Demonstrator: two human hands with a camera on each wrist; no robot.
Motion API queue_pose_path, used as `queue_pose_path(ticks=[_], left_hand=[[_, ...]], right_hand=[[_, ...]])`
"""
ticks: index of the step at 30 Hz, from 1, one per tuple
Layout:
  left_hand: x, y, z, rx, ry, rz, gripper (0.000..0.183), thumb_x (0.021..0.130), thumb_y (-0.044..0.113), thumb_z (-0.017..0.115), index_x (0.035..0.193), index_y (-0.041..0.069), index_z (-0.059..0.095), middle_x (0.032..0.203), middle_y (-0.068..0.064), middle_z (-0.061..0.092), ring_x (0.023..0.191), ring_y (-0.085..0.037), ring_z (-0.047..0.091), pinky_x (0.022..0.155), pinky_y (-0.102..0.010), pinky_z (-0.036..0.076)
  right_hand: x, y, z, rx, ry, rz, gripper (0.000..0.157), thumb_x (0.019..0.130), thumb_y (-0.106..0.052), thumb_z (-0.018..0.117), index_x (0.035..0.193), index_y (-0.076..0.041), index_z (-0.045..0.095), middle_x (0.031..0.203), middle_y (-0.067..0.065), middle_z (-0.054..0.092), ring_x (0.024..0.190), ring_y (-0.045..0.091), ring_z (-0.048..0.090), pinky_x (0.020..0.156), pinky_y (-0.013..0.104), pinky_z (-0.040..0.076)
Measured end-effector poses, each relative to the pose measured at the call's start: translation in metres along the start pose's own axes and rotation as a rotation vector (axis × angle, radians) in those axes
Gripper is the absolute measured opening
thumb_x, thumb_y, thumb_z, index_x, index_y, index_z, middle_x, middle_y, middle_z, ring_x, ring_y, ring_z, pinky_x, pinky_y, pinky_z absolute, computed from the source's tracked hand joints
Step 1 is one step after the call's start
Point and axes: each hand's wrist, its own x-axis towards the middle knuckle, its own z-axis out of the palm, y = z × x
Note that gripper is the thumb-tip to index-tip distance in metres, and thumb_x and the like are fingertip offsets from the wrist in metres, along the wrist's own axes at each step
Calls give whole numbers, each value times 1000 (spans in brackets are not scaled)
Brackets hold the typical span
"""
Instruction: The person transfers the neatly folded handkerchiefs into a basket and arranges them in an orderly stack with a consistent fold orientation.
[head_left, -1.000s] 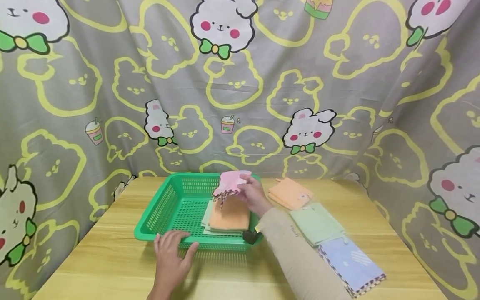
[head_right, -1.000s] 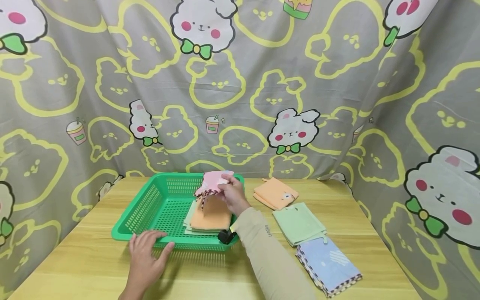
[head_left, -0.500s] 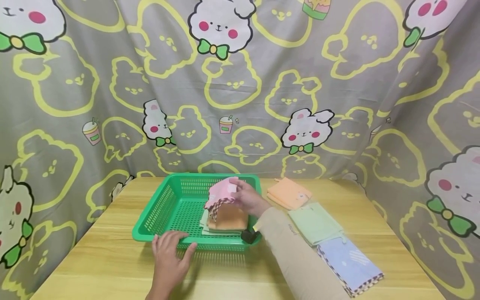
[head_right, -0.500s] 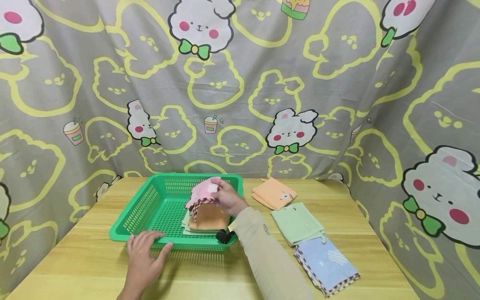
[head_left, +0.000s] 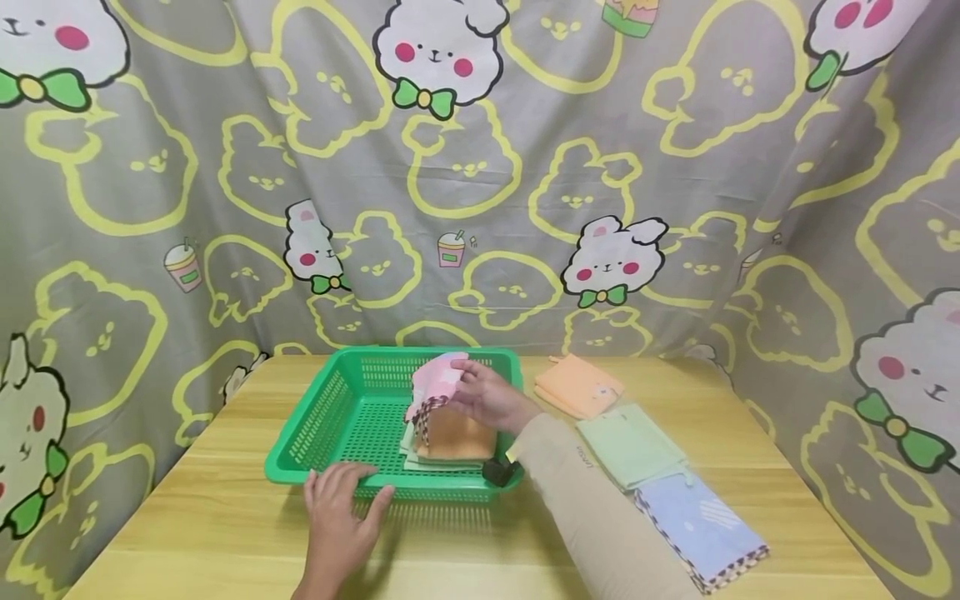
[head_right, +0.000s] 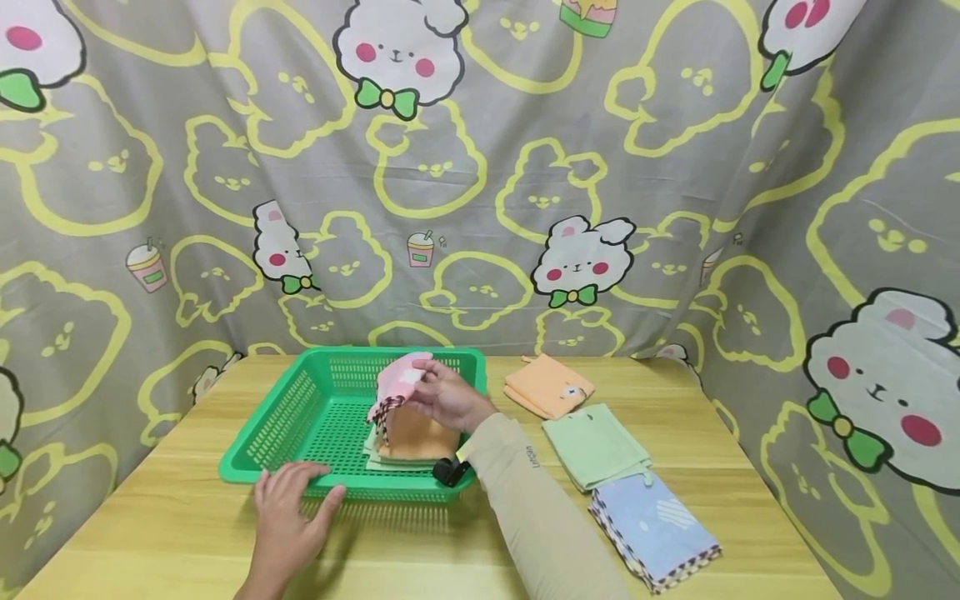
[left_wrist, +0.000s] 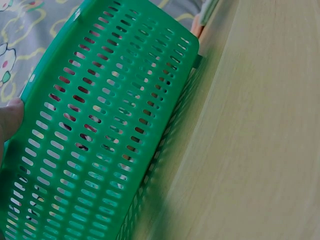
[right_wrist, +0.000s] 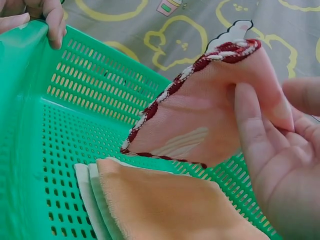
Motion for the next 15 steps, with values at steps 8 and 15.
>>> queue_pose_path(ticks=[8,15], left_hand=[[0,0,0,12,-5,-5,32,74,22,76,96,1,65,102,-18,65,106,-39,51,99,-70,13],[-1,-1,0,12,-10,-14,31,74,20,77,96,1,65,101,-17,65,106,-39,50,99,-69,12]], right_hand=[[-1,1,-1,-83,-35,101,38,99,0,42,135,-3,33,94,3,57,77,14,59,72,28,51],[-2,1,-2,-38,-93,75,35,99,0,40,133,-1,35,91,3,57,79,13,59,77,29,52]])
